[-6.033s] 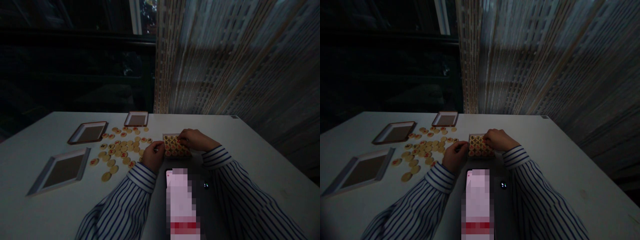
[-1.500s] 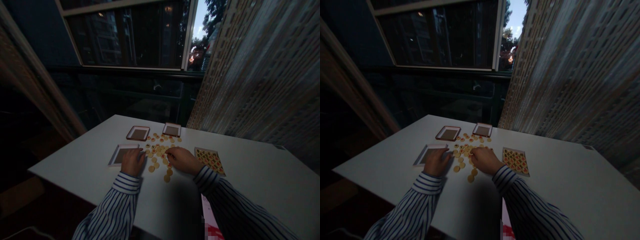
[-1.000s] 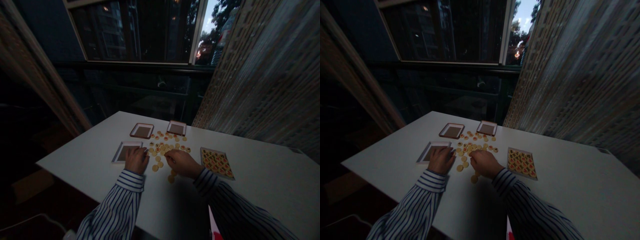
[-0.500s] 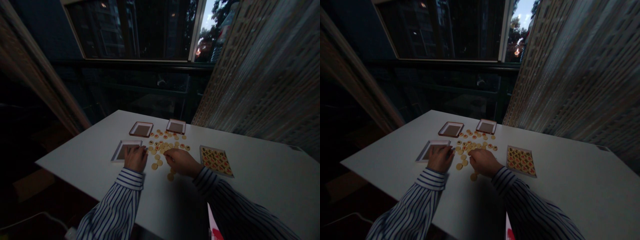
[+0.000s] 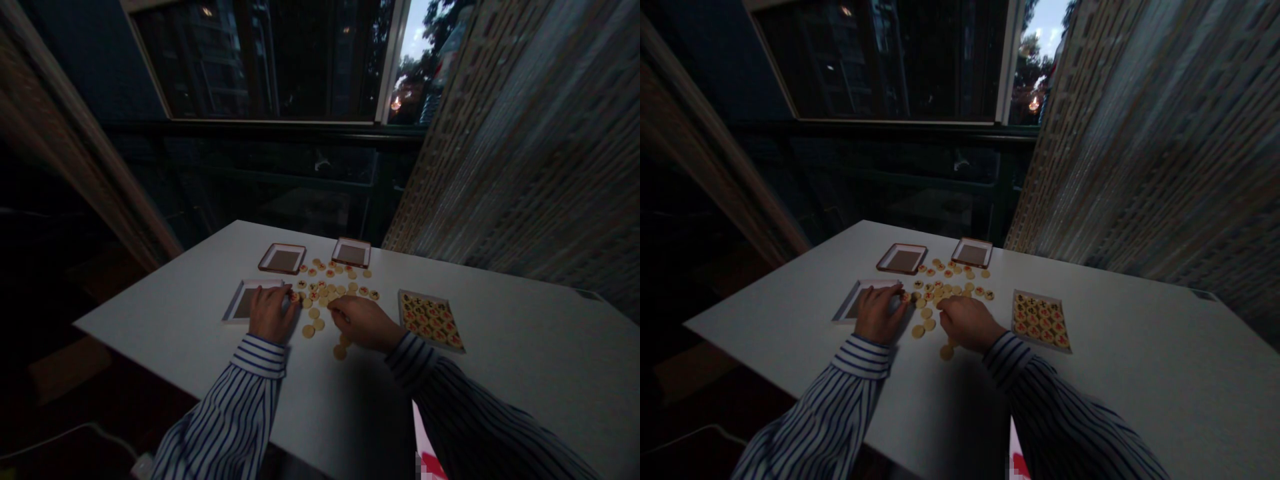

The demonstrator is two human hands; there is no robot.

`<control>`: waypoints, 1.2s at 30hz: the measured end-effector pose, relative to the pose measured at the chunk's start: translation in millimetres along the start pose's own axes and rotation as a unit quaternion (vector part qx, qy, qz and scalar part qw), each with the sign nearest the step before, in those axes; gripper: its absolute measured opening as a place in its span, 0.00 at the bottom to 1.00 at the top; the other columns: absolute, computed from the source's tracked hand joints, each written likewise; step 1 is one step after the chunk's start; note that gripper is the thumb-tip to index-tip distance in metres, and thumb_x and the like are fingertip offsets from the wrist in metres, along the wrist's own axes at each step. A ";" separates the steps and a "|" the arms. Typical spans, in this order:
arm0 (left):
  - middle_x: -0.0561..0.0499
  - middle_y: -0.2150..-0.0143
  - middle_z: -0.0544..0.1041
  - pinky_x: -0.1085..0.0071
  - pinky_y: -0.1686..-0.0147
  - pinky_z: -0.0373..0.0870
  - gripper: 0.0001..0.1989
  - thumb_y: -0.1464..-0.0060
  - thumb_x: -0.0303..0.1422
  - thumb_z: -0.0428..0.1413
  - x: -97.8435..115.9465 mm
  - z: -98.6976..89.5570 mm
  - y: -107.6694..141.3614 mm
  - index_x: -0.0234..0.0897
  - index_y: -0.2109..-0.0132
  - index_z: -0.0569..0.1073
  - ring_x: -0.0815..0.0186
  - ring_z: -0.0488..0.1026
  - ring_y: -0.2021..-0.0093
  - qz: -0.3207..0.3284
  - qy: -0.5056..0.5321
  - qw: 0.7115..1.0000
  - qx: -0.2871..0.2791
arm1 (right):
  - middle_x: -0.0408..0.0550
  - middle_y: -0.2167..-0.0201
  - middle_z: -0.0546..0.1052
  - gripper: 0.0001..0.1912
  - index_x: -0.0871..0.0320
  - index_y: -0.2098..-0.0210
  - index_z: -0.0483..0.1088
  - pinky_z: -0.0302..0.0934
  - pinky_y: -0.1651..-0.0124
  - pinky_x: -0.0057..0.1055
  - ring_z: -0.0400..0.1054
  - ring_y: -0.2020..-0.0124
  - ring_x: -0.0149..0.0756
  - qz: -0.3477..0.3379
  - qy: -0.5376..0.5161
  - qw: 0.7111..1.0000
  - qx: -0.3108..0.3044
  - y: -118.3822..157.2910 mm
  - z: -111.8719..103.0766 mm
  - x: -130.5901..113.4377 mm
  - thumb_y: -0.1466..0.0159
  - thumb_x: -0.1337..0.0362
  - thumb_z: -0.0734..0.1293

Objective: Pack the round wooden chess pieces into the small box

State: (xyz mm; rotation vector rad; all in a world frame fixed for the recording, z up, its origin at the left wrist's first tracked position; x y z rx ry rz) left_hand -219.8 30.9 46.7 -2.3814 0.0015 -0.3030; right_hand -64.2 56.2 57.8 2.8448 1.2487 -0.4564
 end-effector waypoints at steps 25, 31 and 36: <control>0.47 0.61 0.75 0.60 0.56 0.66 0.14 0.52 0.35 0.55 36.8 -17.6 -4.9 0.37 0.57 0.67 0.60 0.70 0.59 0.015 0.172 0.985 0.027 | 0.48 0.60 0.74 0.16 0.56 0.56 0.68 0.55 0.58 0.29 0.67 0.59 0.36 0.022 0.004 0.999 0.044 20.6 -36.3 10.3 0.38 0.63 0.54; 0.48 0.61 0.75 0.58 0.52 0.63 0.13 0.51 0.34 0.55 56.3 -20.9 -8.4 0.38 0.57 0.67 0.61 0.70 0.58 0.035 0.175 0.984 0.018 | 0.48 0.60 0.74 0.15 0.57 0.57 0.69 0.55 0.58 0.28 0.67 0.60 0.34 0.032 -0.009 0.998 0.052 29.9 -43.3 15.6 0.38 0.63 0.54; 0.48 0.60 0.74 0.60 0.54 0.64 0.12 0.50 0.34 0.54 72.2 -22.2 -12.5 0.38 0.57 0.67 0.60 0.69 0.57 0.047 0.188 0.981 0.015 | 0.48 0.59 0.74 0.16 0.58 0.56 0.68 0.55 0.56 0.28 0.66 0.58 0.34 0.041 -0.017 0.997 0.064 37.5 -49.4 21.8 0.38 0.64 0.54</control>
Point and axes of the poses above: each hand's wrist, its own y-axis away from the middle knuckle, its own z-axis out of the palm, x = y × z, the point moved 9 cm from there along -y, towards the middle knuckle
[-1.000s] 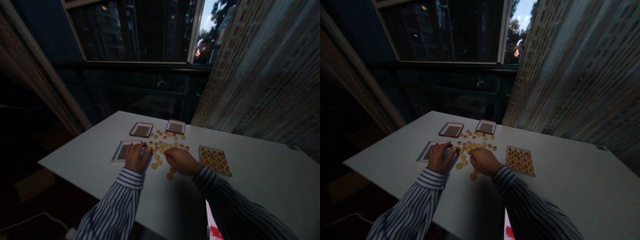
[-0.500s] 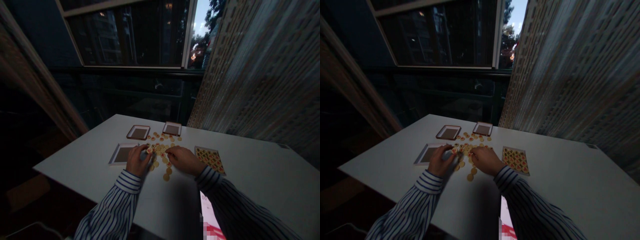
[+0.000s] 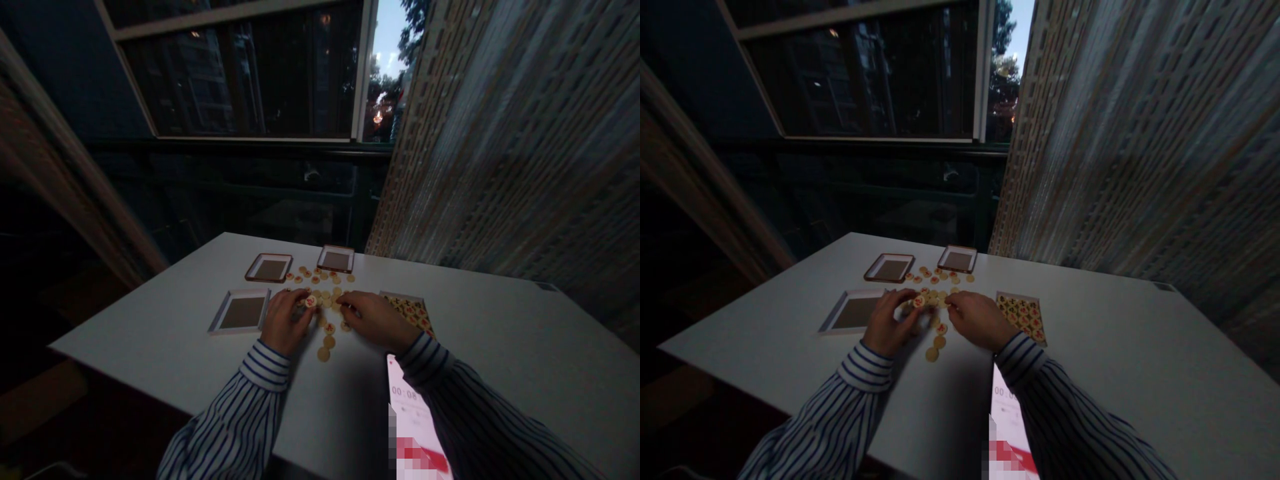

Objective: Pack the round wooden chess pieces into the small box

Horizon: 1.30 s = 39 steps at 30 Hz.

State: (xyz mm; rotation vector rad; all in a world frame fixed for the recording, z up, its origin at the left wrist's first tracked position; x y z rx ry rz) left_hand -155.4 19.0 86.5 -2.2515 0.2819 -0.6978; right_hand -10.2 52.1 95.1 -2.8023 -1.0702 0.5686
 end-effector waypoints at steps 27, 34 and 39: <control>0.48 0.60 0.73 0.60 0.53 0.62 0.12 0.50 0.33 0.53 51.5 46.4 -13.8 0.38 0.56 0.68 0.61 0.67 0.57 0.004 0.056 0.997 -0.046 | 0.48 0.59 0.75 0.16 0.58 0.56 0.70 0.58 0.55 0.31 0.68 0.59 0.35 0.051 -0.018 0.997 0.049 32.6 -19.9 42.2 0.39 0.64 0.56; 0.49 0.60 0.73 0.60 0.54 0.62 0.14 0.51 0.31 0.54 60.5 57.3 -18.0 0.39 0.55 0.67 0.61 0.67 0.58 0.012 0.060 0.996 -0.059 | 0.49 0.60 0.75 0.16 0.58 0.56 0.70 0.58 0.56 0.30 0.68 0.60 0.35 0.068 -0.031 0.996 0.045 40.6 -20.5 52.1 0.39 0.64 0.56; 0.48 0.59 0.74 0.60 0.54 0.63 0.15 0.51 0.31 0.54 66.4 64.8 -20.2 0.38 0.54 0.66 0.61 0.68 0.57 0.011 0.067 0.996 -0.061 | 0.49 0.62 0.75 0.15 0.58 0.57 0.71 0.58 0.56 0.31 0.68 0.61 0.35 0.069 -0.040 0.995 0.065 43.0 -22.6 55.7 0.39 0.65 0.56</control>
Point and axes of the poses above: each hand's wrist, its own y-axis away from the middle knuckle, its own z-axis out of the palm, x = y × z, the point moved 9 cm from there along -y, towards the middle knuckle
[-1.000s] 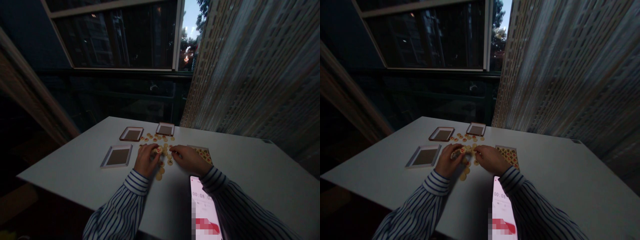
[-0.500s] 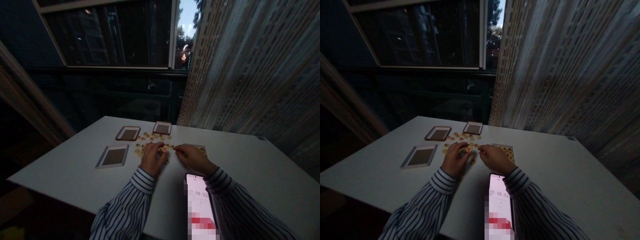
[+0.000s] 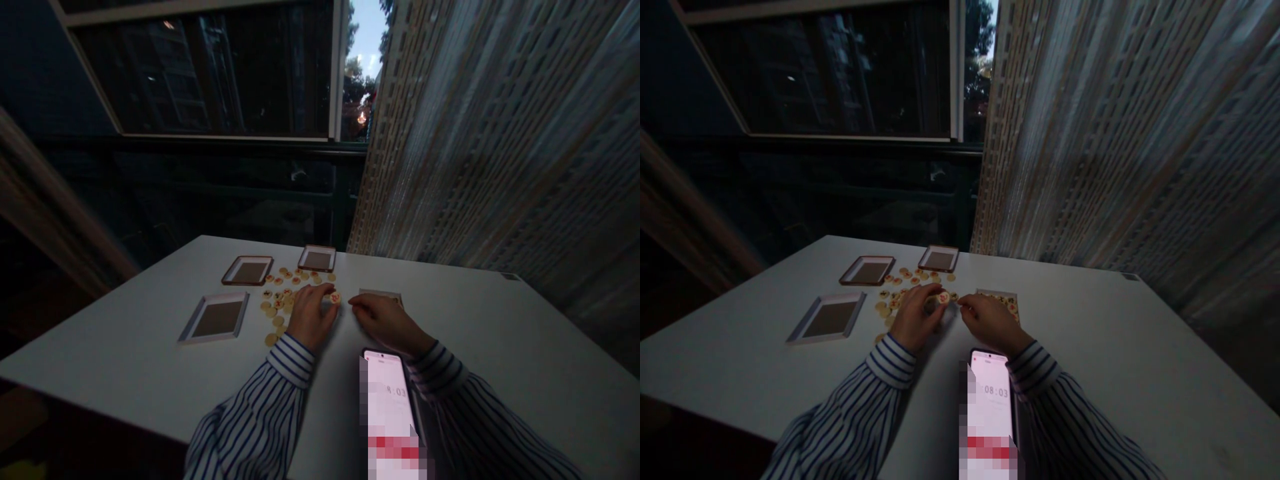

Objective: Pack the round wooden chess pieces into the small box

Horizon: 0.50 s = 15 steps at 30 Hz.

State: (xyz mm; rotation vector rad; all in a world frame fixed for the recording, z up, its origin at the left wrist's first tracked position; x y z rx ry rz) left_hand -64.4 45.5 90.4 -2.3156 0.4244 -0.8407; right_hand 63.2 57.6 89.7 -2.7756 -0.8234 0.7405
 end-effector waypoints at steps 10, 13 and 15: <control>0.47 0.59 0.74 0.60 0.54 0.63 0.15 0.50 0.30 0.53 12.0 14.8 -9.6 0.38 0.53 0.66 0.61 0.68 0.57 0.006 0.023 1.000 -0.010 | 0.47 0.67 0.76 0.13 0.59 0.62 0.71 0.60 0.62 0.29 0.69 0.66 0.34 0.060 -0.114 0.990 0.051 1.6 -3.8 22.4 0.40 0.64 0.57; 0.48 0.59 0.74 0.60 0.54 0.63 0.15 0.49 0.31 0.53 12.8 20.0 -13.5 0.38 0.52 0.66 0.61 0.68 0.57 0.007 0.028 0.999 -0.014 | 0.47 0.68 0.76 0.13 0.59 0.62 0.70 0.61 0.62 0.29 0.70 0.67 0.34 0.072 -0.145 0.985 0.051 1.8 -1.0 29.7 0.40 0.63 0.57; 0.48 0.59 0.74 0.60 0.53 0.63 0.16 0.49 0.31 0.52 12.7 24.4 -15.8 0.38 0.52 0.65 0.61 0.68 0.57 0.005 0.035 0.999 -0.020 | 0.47 0.68 0.76 0.13 0.59 0.62 0.70 0.61 0.63 0.29 0.70 0.67 0.34 0.075 -0.154 0.984 0.053 1.9 -0.3 32.4 0.40 0.63 0.57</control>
Point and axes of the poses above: each hand's wrist, its own y-axis away from the middle knuckle, its own z-axis out of the palm, x = y × z, the point moved 9 cm from there along -y, towards the middle knuckle
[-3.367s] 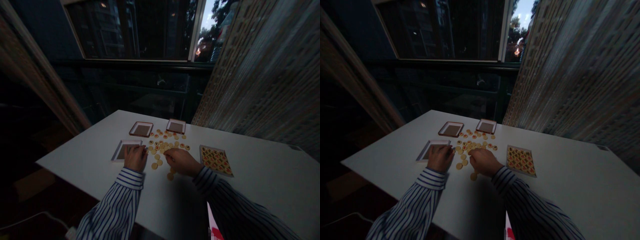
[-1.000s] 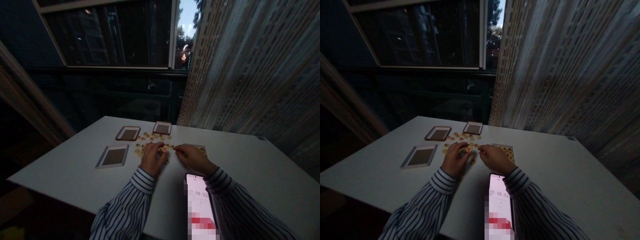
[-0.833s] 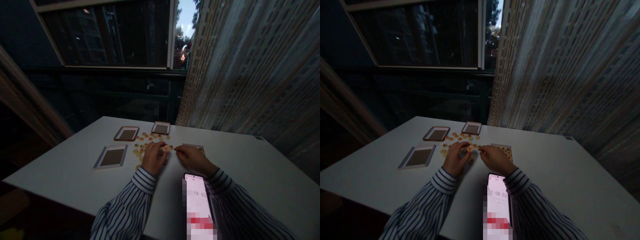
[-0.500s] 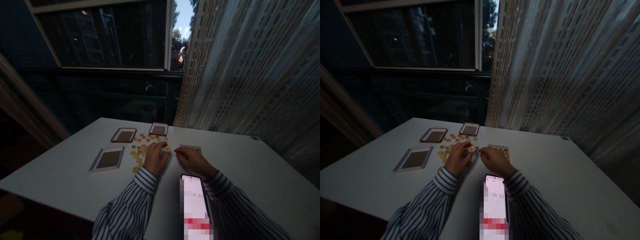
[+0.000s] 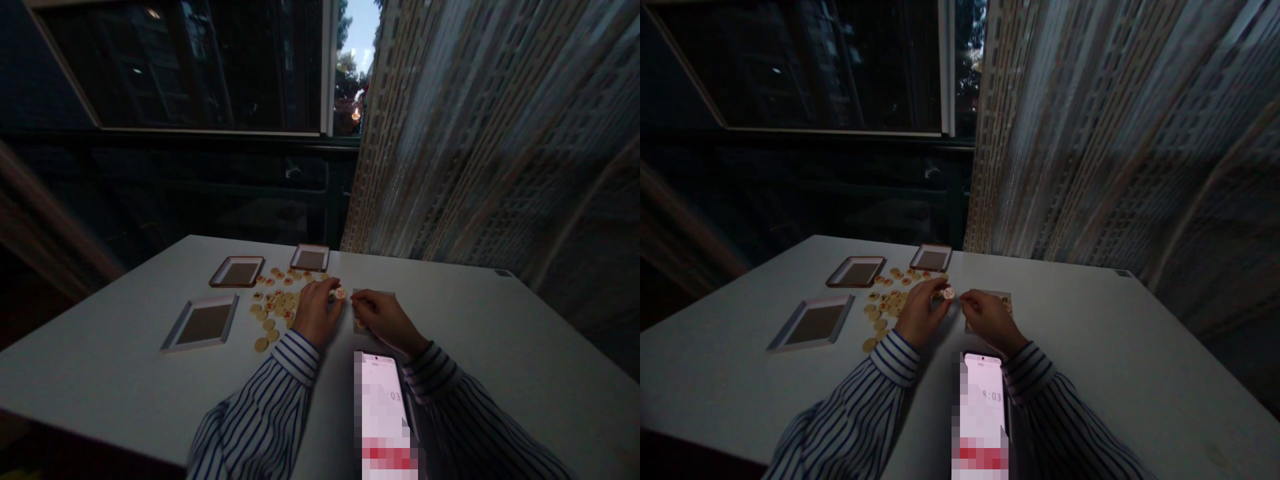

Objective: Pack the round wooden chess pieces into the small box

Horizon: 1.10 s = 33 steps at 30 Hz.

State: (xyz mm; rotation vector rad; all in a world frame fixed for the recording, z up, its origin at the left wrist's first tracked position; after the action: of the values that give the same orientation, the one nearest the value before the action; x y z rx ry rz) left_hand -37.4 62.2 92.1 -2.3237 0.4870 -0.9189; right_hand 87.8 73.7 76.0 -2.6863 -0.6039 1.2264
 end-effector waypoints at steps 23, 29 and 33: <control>0.46 0.56 0.73 0.64 0.53 0.66 0.16 0.49 0.30 0.53 -11.8 35.7 13.7 0.36 0.52 0.65 0.63 0.70 0.54 -0.050 0.112 0.992 -0.034 | 0.48 0.67 0.76 0.10 0.59 0.64 0.69 0.65 0.62 0.31 0.71 0.66 0.35 0.041 -0.165 0.985 0.005 -6.3 7.0 26.2 0.42 0.61 0.62; 0.47 0.57 0.74 0.65 0.54 0.67 0.15 0.51 0.30 0.55 -17.2 35.9 13.6 0.37 0.54 0.68 0.64 0.71 0.56 -0.088 0.181 0.979 -0.019 | 0.49 0.69 0.77 0.10 0.60 0.64 0.70 0.65 0.66 0.31 0.71 0.68 0.35 0.068 -0.176 0.982 0.011 -5.5 2.4 28.0 0.44 0.62 0.63; 0.46 0.62 0.76 0.67 0.58 0.70 0.15 0.55 0.31 0.58 -30.0 43.4 15.9 0.35 0.57 0.69 0.65 0.73 0.62 -0.168 0.294 0.941 -0.004 | 0.49 0.70 0.77 0.12 0.60 0.63 0.69 0.65 0.67 0.31 0.71 0.70 0.34 0.078 -0.176 0.981 0.015 -5.5 1.5 29.7 0.44 0.61 0.64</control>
State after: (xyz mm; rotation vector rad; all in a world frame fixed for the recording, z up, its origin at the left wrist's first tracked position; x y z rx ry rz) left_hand -29.3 82.4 41.5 -2.1457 0.3223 -1.7971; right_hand 102.6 90.7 55.8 -2.5485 -0.4110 1.7596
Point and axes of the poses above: each hand's wrist, its own y-axis away from the middle knuckle, its own z-axis out of the palm, x = y × z, the point moved 9 cm from there along -y, towards the middle knuckle
